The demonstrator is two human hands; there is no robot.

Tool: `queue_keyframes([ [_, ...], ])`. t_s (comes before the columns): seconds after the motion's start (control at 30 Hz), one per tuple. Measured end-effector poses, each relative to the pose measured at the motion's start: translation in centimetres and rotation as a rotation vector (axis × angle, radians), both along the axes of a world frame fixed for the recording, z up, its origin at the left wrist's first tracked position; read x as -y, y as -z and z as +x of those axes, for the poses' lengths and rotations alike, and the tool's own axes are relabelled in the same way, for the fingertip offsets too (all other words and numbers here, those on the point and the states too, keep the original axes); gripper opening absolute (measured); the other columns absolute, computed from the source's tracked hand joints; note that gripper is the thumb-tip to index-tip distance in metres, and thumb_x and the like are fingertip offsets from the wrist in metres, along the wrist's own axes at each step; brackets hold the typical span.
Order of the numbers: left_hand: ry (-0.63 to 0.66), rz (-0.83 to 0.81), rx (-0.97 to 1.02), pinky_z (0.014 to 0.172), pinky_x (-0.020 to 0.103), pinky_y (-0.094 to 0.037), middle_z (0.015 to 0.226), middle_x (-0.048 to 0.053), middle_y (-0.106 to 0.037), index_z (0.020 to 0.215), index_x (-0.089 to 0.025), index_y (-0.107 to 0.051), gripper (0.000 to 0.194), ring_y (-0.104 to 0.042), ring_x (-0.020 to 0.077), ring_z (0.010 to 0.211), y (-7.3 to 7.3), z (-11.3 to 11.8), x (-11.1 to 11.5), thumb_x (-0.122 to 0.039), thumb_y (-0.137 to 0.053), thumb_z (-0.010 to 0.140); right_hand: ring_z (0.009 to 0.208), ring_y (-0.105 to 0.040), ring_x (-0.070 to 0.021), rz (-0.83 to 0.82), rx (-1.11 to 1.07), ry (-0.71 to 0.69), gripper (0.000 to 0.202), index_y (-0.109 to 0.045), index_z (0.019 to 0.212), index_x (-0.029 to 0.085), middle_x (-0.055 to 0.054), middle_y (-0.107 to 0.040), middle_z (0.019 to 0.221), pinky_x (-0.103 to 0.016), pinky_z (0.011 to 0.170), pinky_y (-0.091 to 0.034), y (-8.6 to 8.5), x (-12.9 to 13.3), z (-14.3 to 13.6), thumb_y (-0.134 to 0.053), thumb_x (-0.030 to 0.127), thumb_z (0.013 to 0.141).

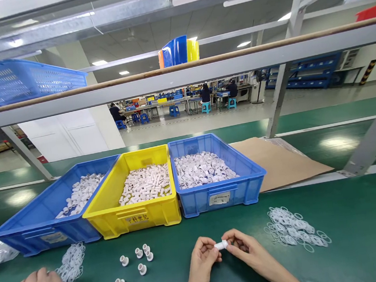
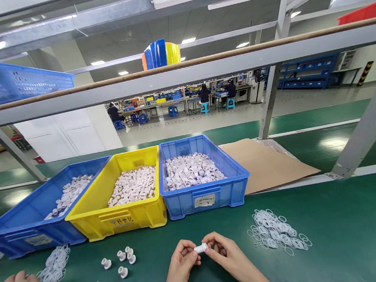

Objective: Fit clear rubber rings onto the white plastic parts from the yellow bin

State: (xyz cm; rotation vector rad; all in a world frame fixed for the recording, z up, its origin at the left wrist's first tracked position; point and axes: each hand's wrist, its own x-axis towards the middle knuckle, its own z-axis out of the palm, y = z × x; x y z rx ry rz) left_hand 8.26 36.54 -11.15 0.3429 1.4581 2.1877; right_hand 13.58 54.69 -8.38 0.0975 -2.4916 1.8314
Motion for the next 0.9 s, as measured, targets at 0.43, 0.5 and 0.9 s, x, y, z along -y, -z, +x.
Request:
queue_keyframes([
  [0.43, -0.191, -0.249, -0.243, 0.077, 0.024, -0.048, 0.071, -0.002, -0.06, 0.061, -0.019, -0.064, 0.023, -0.055, 0.0131, 0.074, -7.1, -9.8, 20.0, -0.01, -0.084, 0.063, 0.072, -0.044, -0.0151, 0.051, -0.002, 0.003, 0.029, -0.062, 0.108, 0.026, 0.001, -0.055, 0.086, -0.025, 0.062, -0.035, 0.2, -0.3, 0.0, -0.054, 0.051, 0.096],
  [0.5, -0.326, -0.38, -0.417, 0.072, 0.02, -0.043, 0.058, -0.004, -0.052, 0.048, -0.021, -0.059, 0.036, -0.046, 0.0116, 0.063, -6.5, -11.7, 21.8, 0.007, -0.082, 0.051, 0.072, -0.044, -0.015, 0.047, 0.001, -0.003, 0.029, -0.062, 0.108, 0.026, 0.001, -0.055, 0.086, -0.026, 0.062, -0.035, 0.2, -0.3, -0.1, -0.053, 0.051, 0.096],
  [0.9, -0.319, -0.352, -0.411, 0.062, 0.023, -0.045, 0.05, -0.004, -0.044, 0.045, -0.02, -0.051, 0.039, -0.042, 0.0104, 0.052, -5.9, -12.4, 20.2, -0.01, -0.086, 0.06, 0.071, -0.045, -0.0134, -0.005, 0.022, -0.071, 0.027, -0.06, 0.107, 0.026, 0.002, -0.058, 0.088, -0.024, 0.061, -0.035, 0.4, -0.3, -0.2, -0.053, 0.05, 0.097],
])
